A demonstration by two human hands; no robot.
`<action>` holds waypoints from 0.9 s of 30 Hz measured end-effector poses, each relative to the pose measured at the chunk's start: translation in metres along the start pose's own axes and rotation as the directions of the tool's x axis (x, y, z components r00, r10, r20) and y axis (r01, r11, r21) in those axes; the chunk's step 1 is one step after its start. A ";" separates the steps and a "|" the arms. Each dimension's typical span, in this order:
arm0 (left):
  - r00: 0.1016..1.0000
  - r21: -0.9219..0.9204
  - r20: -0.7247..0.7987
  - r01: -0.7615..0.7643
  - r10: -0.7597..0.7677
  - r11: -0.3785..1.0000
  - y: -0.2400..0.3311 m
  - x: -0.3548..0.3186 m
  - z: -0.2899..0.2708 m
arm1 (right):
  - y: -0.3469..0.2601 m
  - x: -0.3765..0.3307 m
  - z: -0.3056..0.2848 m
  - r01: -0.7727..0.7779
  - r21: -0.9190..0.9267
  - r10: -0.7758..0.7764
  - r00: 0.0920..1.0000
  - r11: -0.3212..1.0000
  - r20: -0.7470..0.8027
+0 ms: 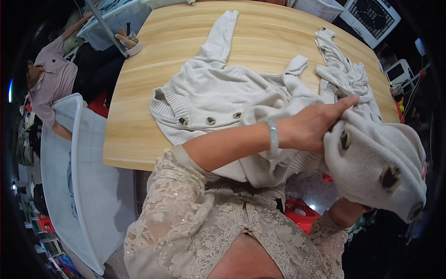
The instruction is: Checking the buttons and folding cream-colored knit sweaters at a wooden workbench in a garment factory.
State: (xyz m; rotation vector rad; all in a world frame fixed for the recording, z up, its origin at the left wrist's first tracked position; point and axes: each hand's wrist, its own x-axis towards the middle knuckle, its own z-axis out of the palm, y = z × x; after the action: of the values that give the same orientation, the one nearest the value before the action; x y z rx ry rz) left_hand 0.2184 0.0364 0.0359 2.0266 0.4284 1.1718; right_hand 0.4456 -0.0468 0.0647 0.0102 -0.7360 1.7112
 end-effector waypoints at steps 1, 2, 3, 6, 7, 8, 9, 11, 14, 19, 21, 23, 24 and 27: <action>0.999 -0.126 -0.032 -0.036 0.032 0.991 0.001 0.010 0.006 | 0.009 -0.002 0.016 -0.094 0.141 0.086 0.994 0.985 0.062; 0.976 -0.210 -0.219 -0.048 0.001 0.977 0.002 0.022 0.016 | 0.035 0.011 0.041 0.156 -0.323 -0.186 0.981 0.933 -0.063; 0.869 -0.075 -0.415 -0.327 0.268 0.942 -0.005 0.038 0.019 | 0.030 0.004 0.041 0.172 -0.347 -0.207 0.976 0.922 -0.064; 0.862 -0.559 -0.485 -0.176 -0.148 0.810 0.017 0.048 0.004 | 0.008 0.013 0.025 0.140 -0.496 -0.233 0.964 0.857 -0.130; 0.859 -0.707 -0.444 -0.161 -0.255 0.689 0.021 0.057 0.004 | 0.013 0.010 0.029 0.131 -0.556 -0.259 0.953 0.821 -0.158; 0.853 -0.827 -0.381 -0.143 -0.356 0.543 0.024 0.067 0.005 | 0.026 0.001 0.038 0.117 -0.611 -0.285 0.941 0.783 -0.185; 0.874 -0.897 -0.302 -0.126 -0.380 0.423 0.027 0.075 0.009 | 0.031 0.010 0.040 0.105 -0.659 -0.309 0.929 0.745 -0.202; 0.885 -0.846 -0.349 -0.156 -0.309 0.509 0.007 0.074 0.021 | 0.060 0.005 0.047 0.057 -0.723 -0.328 0.913 0.689 -0.241; 0.876 -0.621 -0.427 -0.101 -0.227 0.778 0.010 0.067 0.053 | 0.061 0.023 0.035 -0.005 -0.798 -0.379 0.878 0.603 -0.292; 0.990 -0.445 -0.064 0.082 -0.122 0.892 0.008 0.035 0.030 | 0.055 0.007 0.015 -0.105 -0.846 -0.339 0.885 0.523 -0.319; 0.990 -0.565 0.004 0.121 -0.144 0.816 -0.003 0.030 0.027 | 0.028 -0.013 -0.002 -0.137 -0.868 -0.339 0.882 0.478 -0.326; 0.970 -0.656 -0.027 0.163 -0.240 0.737 -0.021 0.018 0.053 | -0.003 -0.044 -0.023 -0.182 -0.883 -0.325 0.882 0.433 -0.341; 0.969 -0.539 0.100 0.245 -0.228 0.806 -0.020 0.023 0.063 | -0.016 -0.061 -0.031 -0.201 -0.892 -0.324 0.880 0.405 -0.346; 0.892 -0.720 0.272 0.438 -0.361 0.538 -0.008 0.018 0.095 | -0.053 -0.071 -0.066 -0.264 -0.911 -0.324 0.873 0.316 -0.365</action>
State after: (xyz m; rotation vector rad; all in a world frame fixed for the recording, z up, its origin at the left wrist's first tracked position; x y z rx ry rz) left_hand 0.3089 0.0112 0.0116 1.1225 0.2525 0.7594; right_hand 0.5375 -0.0730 0.0087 -1.2383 -1.2393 0.8799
